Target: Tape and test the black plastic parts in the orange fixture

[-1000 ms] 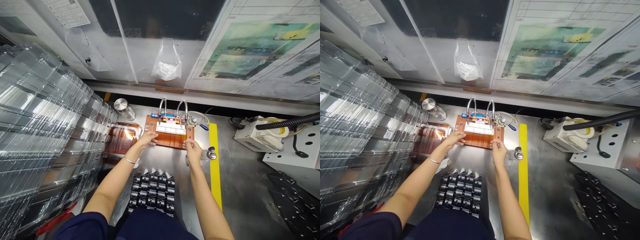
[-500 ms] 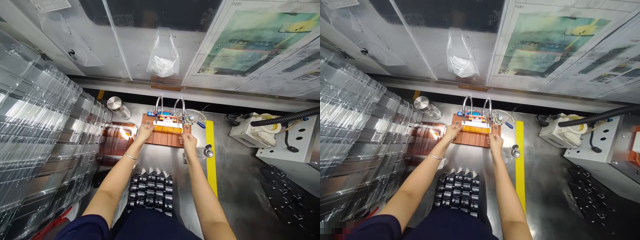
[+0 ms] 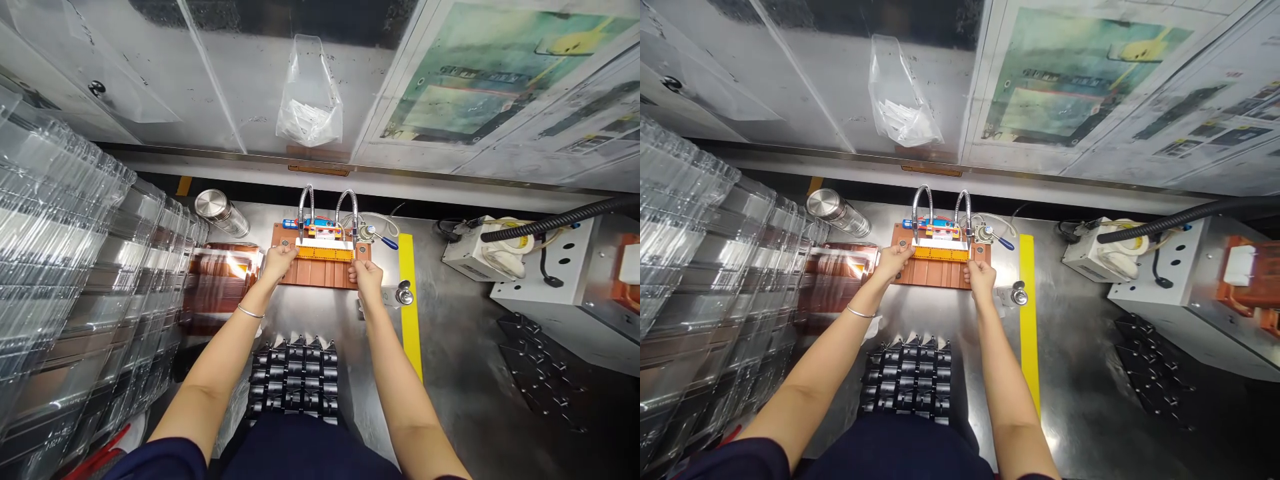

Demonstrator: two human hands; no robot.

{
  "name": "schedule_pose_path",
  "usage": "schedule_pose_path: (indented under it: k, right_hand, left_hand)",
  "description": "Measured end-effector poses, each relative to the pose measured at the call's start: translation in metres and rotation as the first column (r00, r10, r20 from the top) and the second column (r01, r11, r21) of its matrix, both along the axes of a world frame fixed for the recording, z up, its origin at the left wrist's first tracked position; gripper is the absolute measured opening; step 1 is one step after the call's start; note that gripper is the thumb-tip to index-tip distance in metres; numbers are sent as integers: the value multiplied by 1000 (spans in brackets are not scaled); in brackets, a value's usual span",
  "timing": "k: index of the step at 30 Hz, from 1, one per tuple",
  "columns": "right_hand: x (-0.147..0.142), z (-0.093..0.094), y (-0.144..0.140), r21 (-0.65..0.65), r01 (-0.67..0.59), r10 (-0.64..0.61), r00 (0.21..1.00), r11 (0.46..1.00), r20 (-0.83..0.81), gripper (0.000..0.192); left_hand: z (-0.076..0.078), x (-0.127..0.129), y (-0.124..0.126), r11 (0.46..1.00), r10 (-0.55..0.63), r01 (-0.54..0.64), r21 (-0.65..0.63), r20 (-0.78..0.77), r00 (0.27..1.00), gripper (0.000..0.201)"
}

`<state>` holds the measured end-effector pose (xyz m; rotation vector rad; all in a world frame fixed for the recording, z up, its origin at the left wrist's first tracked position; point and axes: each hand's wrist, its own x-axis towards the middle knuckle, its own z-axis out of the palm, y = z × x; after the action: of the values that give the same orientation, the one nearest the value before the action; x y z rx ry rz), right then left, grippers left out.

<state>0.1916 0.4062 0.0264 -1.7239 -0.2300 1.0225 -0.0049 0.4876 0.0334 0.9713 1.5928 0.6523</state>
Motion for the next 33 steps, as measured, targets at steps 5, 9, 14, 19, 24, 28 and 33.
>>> schedule_pose_path:
  k: [5,9,14,19,24,28,33]
  right_hand:
    - [-1,4,1,-12,-1,1,1000,1000,-11,13]
    - [-1,4,2,-21,-4,4,1000,1000,0,13]
    - [2,3,1,-55,-37,36,999,998,-16,17]
    - [20,5,0,-131,-159,143,982,979,-122,29]
    - [23,-2,-55,43,-173,175,983,984,-51,42]
    - [-23,-34,-168,1,-334,326,921,942,214,53]
    - [-90,-72,-280,-228,-486,534,806,844,257,79]
  left_hand:
    - [0,0,0,1000,-7,7,1,2,1000,26]
    - [0,-1,0,1000,-10,10,3,4,1000,28]
    - [2,-6,2,998,-24,26,-55,49,999,26]
    - [9,-10,11,967,-42,95,-238,219,975,17]
    - [16,-34,-5,998,-68,68,13,26,997,13]
    - [14,-89,-48,896,68,187,402,-542,838,27]
    - [-6,-146,-96,933,78,254,254,-834,546,49]
